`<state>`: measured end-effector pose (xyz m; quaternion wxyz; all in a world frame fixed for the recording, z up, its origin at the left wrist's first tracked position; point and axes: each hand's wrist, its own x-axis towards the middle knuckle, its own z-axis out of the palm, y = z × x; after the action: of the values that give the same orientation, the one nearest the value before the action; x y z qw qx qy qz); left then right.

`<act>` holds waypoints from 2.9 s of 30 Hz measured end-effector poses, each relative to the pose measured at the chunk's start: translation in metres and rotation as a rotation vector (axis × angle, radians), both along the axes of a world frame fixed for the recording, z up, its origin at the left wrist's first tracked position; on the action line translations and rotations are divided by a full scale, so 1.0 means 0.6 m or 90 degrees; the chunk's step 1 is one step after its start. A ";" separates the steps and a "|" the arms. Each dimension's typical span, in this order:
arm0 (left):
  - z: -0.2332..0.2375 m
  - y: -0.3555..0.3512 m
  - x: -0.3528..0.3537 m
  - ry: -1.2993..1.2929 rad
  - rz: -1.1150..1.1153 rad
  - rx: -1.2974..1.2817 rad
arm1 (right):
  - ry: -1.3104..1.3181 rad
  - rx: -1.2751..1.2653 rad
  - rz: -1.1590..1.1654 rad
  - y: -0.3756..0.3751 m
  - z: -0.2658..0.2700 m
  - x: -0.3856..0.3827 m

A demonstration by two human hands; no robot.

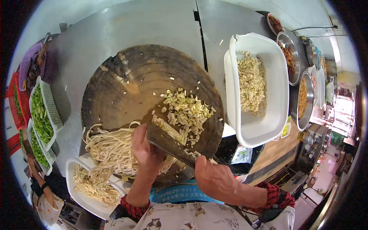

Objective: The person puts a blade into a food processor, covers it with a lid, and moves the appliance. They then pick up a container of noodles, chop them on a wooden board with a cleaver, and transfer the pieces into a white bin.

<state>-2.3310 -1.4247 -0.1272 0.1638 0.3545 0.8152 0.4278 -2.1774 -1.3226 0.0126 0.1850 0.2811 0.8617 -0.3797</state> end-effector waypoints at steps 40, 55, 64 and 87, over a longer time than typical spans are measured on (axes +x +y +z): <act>0.092 0.016 0.027 0.241 -0.176 -0.240 | 0.013 0.067 -0.151 0.022 -0.074 0.010; 0.110 0.010 0.009 0.147 -0.216 -0.232 | 0.042 0.144 -0.049 0.001 -0.036 0.034; -0.024 -0.035 0.022 0.104 -0.012 0.053 | -0.033 0.064 0.023 -0.031 0.001 0.009; 0.025 0.020 0.009 0.220 0.007 0.004 | 0.125 0.112 -0.132 0.050 -0.081 -0.090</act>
<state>-2.3258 -1.4127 -0.1119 0.0175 0.4190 0.8317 0.3639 -2.2314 -1.2927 -0.0361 0.0346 0.3452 0.8720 -0.3453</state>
